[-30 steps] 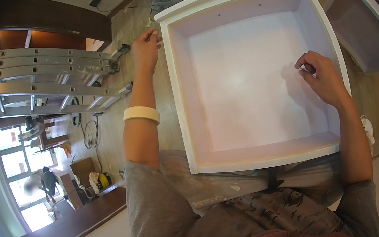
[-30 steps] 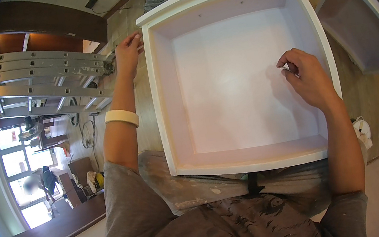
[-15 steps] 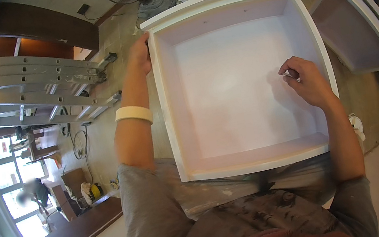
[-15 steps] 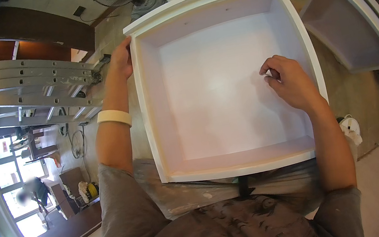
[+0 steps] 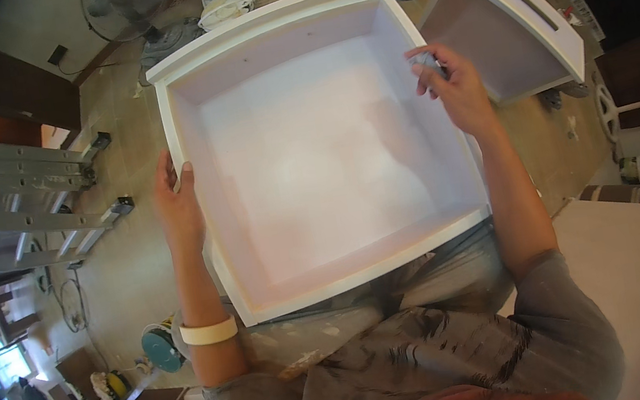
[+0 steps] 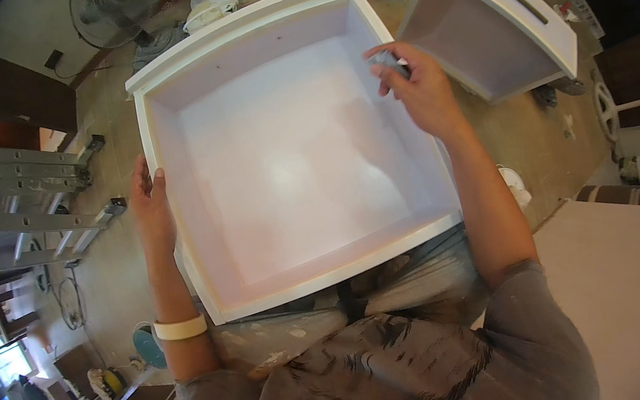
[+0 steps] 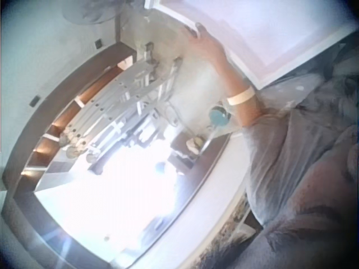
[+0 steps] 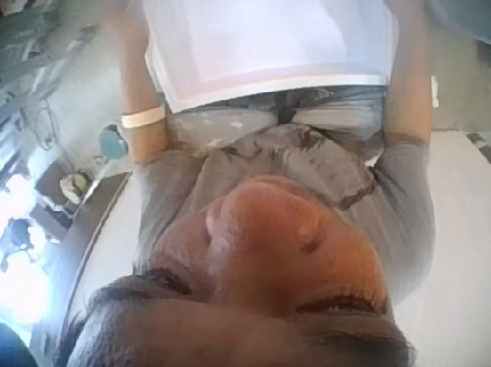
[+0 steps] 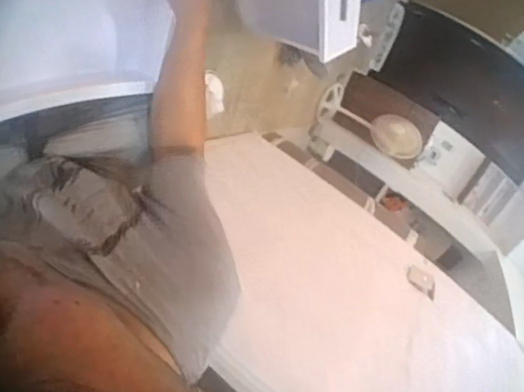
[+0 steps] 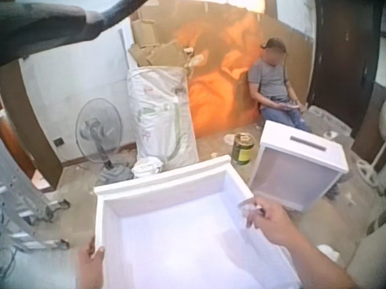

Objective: The person sits on the floor and applies masking tape to the edges of a white drawer. They smooth the tape along the seams and corners, then use a small tool to trim or press the tape. The drawer remains on the floor throughout the clip.

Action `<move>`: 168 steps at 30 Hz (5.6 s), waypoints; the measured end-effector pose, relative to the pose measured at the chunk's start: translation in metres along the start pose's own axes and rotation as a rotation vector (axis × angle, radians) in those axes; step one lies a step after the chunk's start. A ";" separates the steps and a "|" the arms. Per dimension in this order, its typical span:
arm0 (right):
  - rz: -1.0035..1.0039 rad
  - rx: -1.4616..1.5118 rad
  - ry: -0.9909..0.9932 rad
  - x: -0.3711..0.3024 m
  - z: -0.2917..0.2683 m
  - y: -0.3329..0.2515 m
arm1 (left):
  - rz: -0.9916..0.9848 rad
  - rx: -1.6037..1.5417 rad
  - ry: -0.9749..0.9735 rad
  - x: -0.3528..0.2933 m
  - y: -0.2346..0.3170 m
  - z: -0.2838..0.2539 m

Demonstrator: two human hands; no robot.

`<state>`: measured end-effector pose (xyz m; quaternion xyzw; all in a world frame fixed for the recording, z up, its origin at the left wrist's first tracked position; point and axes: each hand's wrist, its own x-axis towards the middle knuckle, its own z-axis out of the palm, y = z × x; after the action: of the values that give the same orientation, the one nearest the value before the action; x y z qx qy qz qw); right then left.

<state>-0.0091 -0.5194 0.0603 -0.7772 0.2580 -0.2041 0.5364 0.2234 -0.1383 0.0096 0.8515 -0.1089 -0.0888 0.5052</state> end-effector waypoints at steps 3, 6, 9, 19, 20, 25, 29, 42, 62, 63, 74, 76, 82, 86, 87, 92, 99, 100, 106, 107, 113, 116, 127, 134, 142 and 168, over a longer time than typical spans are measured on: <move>-0.034 0.005 0.217 0.007 -0.015 0.017 | 0.019 0.148 0.033 -0.003 0.005 0.008; -0.005 -0.090 0.274 0.005 -0.021 0.046 | -0.009 0.031 0.006 0.003 0.010 0.001; 0.066 -0.274 0.307 -0.002 -0.015 0.040 | -0.032 -0.084 -0.002 0.018 0.000 -0.002; 0.024 -0.708 0.413 0.002 0.007 0.010 | -0.006 -0.023 0.026 0.023 0.001 0.012; 0.013 -0.747 0.441 0.003 0.010 0.011 | -0.021 -0.021 0.025 0.022 0.002 0.011; 0.015 -0.846 0.441 0.025 0.022 0.008 | -0.100 -0.015 0.024 0.019 0.002 0.011; -0.038 -0.900 0.430 0.075 0.020 0.012 | -0.057 -0.025 0.043 0.020 0.002 0.014; -0.120 -0.887 0.339 0.165 0.016 0.025 | 0.038 0.067 0.090 0.027 -0.018 0.019; 0.282 -0.810 0.224 -0.162 -0.035 0.003 | 0.027 0.174 0.044 0.030 -0.011 0.009; 0.298 -0.737 0.222 -0.167 -0.037 0.001 | 0.025 0.203 0.038 0.026 -0.007 0.008; -0.162 -0.609 -0.013 0.045 -0.016 -0.019 | 0.041 0.177 0.057 0.023 0.001 0.010; -0.336 -0.669 -0.116 0.086 0.022 -0.025 | 0.016 0.164 0.051 0.021 0.005 0.007; -0.612 -0.606 -0.237 0.151 0.126 -0.015 | -0.059 0.106 -0.002 0.018 0.013 0.006; -0.762 -0.616 -0.237 0.161 0.174 -0.024 | -0.040 0.089 0.043 0.012 0.016 0.003; -0.797 -0.622 -0.224 0.163 0.183 -0.024 | -0.052 0.077 0.034 0.011 0.020 0.002; -0.979 -0.681 -0.159 0.166 0.234 -0.029 | -0.070 0.025 0.028 0.011 0.022 0.003; -1.059 -0.580 -0.042 0.153 0.300 -0.048 | -0.055 0.046 0.033 0.012 0.020 0.005; -1.070 -0.588 -0.024 0.153 0.307 -0.049 | -0.053 0.049 0.036 0.013 0.019 0.006; -1.091 -0.658 0.033 0.151 0.312 -0.052 | 0.008 0.047 0.062 0.014 0.014 0.007; -1.088 -0.673 0.025 0.151 0.307 -0.052 | -0.006 0.041 0.052 0.014 0.015 0.007; -1.109 -0.803 0.051 0.159 0.253 -0.039 | -0.024 0.058 0.034 0.015 0.009 0.008; -1.105 -0.852 0.117 0.172 0.213 -0.014 | -0.025 0.074 0.040 0.013 0.013 0.007; -1.134 -0.740 0.095 0.172 0.261 -0.019 | -0.027 0.066 0.042 0.013 0.014 0.009; -1.116 -0.643 0.035 0.152 0.314 -0.056 | -0.062 0.041 0.029 0.013 0.016 0.007; -1.185 -0.931 0.147 0.180 0.187 -0.003 | -0.049 0.091 0.022 0.012 0.018 0.008; -0.832 -1.123 0.079 0.179 0.078 0.011 | -0.016 0.128 0.008 0.017 0.019 0.006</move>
<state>0.1751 -0.5768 0.0304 -0.9631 0.0247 -0.2564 -0.0786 0.2364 -0.1572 0.0229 0.8831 -0.1055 -0.0825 0.4496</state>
